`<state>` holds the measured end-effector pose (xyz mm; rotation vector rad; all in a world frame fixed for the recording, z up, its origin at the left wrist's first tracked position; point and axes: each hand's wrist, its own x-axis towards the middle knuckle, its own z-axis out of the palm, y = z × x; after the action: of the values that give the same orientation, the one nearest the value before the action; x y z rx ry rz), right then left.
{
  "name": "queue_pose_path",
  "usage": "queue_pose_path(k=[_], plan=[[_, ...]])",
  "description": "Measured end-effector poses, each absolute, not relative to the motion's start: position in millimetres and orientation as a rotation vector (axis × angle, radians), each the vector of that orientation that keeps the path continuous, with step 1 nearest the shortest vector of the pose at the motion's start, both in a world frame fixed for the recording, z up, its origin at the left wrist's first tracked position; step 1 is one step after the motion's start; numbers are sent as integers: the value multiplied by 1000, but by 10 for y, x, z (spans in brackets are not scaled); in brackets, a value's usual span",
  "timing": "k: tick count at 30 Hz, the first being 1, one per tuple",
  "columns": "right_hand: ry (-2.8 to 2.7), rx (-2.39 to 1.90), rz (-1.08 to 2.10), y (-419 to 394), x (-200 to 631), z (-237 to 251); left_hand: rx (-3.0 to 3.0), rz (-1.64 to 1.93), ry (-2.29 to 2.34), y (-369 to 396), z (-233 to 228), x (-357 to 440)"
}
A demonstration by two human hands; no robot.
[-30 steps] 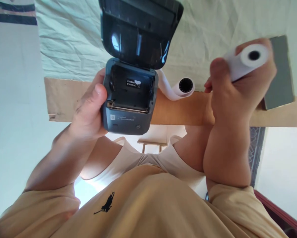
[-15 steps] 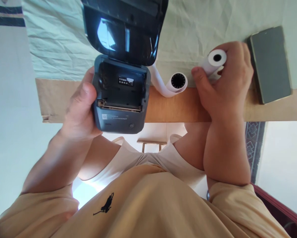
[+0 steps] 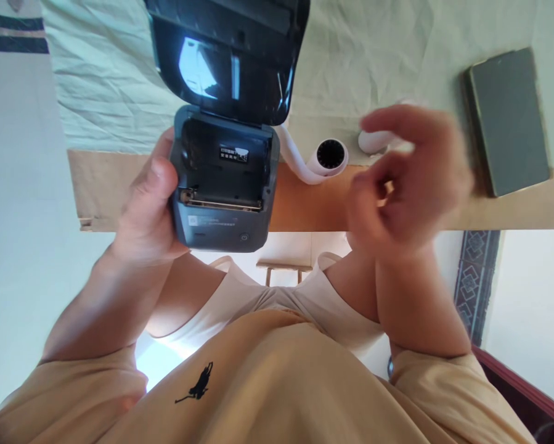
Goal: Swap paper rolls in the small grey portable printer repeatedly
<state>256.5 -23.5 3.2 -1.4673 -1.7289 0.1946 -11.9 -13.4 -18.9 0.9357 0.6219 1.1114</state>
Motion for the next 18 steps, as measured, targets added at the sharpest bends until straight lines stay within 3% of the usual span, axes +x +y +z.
queue_pose_path(k=[4, 14, 18], plan=[[-2042, -1325, 303, -219, 2357, -15, 949, 1151, 667, -134, -207, -93], [-2075, -1280, 80, -126, 2424, -114, 1005, 1181, 642, -122, -270, -90], [-2023, -1297, 223, -160, 2440, -133, 1013, 1196, 638, -126, -277, -107]])
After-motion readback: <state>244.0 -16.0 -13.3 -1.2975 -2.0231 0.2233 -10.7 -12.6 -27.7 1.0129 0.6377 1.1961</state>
